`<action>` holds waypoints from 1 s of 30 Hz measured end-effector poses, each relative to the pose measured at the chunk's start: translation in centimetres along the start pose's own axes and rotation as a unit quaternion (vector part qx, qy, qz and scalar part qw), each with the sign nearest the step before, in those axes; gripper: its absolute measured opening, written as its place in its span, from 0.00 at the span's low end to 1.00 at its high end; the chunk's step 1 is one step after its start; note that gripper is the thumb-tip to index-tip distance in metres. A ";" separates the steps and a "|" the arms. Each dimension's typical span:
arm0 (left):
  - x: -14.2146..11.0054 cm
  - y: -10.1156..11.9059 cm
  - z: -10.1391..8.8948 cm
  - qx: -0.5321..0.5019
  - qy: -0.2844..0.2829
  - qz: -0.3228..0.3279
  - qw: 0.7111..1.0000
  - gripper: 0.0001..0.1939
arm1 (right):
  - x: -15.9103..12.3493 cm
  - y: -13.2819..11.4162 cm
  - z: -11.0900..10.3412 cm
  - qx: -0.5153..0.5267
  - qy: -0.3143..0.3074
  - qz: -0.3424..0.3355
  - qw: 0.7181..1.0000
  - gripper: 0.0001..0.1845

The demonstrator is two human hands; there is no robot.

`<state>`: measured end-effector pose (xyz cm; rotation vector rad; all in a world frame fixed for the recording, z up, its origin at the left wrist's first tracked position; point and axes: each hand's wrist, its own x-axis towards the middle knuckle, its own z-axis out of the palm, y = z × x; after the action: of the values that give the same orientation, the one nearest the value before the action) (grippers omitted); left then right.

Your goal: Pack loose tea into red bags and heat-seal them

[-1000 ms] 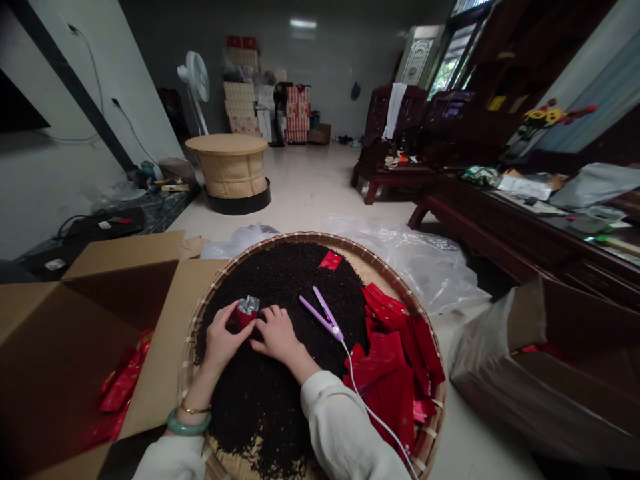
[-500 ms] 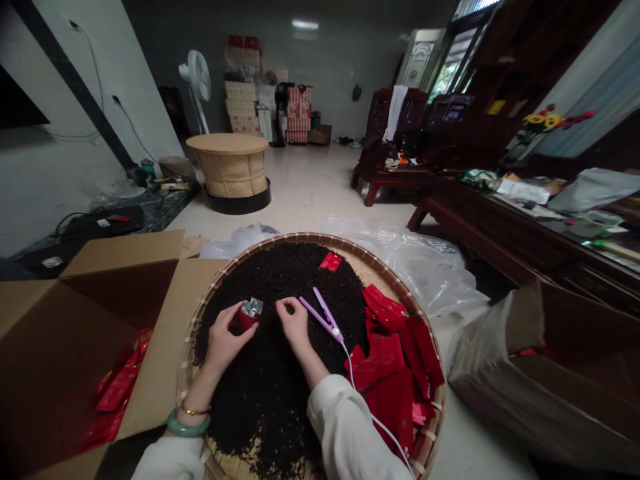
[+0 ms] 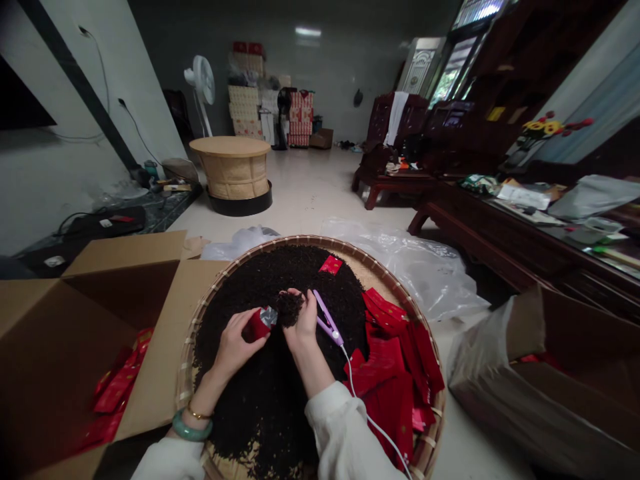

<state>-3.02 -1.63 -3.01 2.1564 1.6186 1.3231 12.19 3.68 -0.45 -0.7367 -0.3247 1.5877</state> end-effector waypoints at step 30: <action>-0.6 0.1 0.8 -0.040 0.033 -0.120 0.991 0.27 | -4.6 -1.4 1.8 -0.373 -0.126 -0.247 0.885 0.15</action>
<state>-2.40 -1.87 -3.77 1.8241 1.7523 1.3725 12.17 -0.09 3.03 -0.9239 -1.2642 1.0372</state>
